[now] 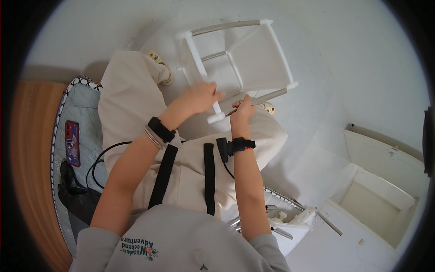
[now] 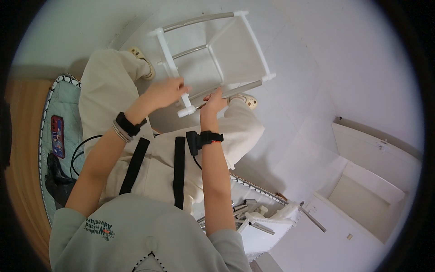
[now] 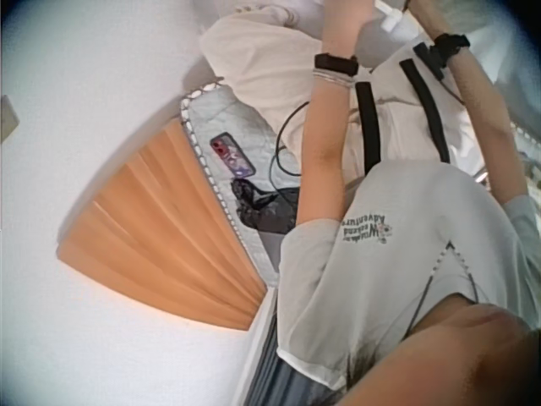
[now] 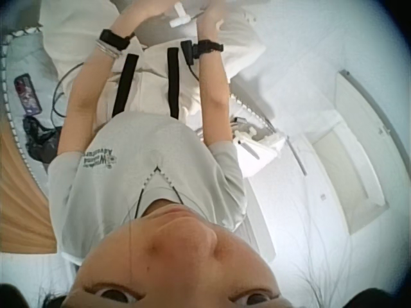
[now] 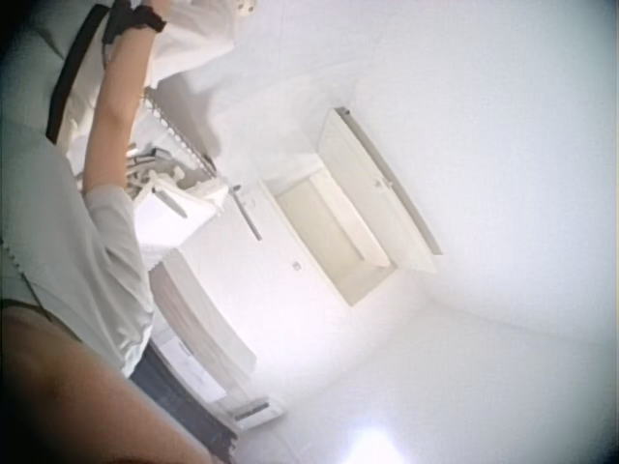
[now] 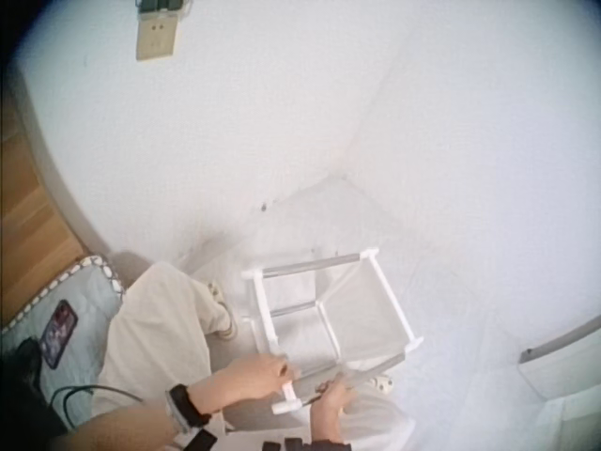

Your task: Assembling a small white plastic shelving unit by attaching metal supports and shelves.

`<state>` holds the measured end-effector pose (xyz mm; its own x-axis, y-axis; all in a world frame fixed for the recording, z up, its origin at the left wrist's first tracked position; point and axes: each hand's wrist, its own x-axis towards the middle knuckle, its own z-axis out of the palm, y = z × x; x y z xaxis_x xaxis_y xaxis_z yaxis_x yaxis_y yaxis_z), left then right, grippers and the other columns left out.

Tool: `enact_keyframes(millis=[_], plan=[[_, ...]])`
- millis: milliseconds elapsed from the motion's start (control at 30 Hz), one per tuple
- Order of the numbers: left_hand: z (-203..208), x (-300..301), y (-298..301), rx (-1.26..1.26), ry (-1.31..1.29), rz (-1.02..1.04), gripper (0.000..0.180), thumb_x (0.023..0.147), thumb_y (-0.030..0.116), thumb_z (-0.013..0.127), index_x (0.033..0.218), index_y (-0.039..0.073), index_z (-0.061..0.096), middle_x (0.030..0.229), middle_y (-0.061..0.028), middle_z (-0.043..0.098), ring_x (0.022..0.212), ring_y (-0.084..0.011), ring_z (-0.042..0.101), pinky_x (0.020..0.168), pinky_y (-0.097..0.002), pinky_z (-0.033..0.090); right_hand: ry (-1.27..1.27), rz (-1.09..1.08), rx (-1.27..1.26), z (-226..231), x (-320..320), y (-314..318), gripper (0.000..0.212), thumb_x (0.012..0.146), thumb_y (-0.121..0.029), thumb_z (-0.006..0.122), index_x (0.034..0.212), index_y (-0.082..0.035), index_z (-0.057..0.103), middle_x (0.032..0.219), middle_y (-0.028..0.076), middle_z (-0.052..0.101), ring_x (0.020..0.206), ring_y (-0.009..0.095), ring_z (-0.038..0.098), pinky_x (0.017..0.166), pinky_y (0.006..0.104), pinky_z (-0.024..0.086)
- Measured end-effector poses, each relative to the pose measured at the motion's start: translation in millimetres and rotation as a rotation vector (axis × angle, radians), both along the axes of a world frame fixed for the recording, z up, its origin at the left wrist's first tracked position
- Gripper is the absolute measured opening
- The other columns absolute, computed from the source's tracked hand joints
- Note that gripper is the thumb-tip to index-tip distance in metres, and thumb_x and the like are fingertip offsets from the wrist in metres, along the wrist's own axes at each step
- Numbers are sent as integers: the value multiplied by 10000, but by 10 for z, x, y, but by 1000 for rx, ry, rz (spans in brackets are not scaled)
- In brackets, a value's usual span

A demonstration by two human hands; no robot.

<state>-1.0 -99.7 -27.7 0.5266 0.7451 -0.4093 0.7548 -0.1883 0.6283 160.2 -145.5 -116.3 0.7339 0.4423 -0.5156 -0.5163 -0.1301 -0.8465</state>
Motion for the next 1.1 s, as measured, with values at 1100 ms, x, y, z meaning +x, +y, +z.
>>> enact_keyframes(millis=[1100], plan=[[-514,-221,1654,328,92,395,379,761,457,548,778,81,582,616,-95,574,621,-279,572,549,-376,413,-41,-138,54,402,684,444,149,780,-97,493,745,-68,351,580,12,355,426,111,332,387,264,293]])
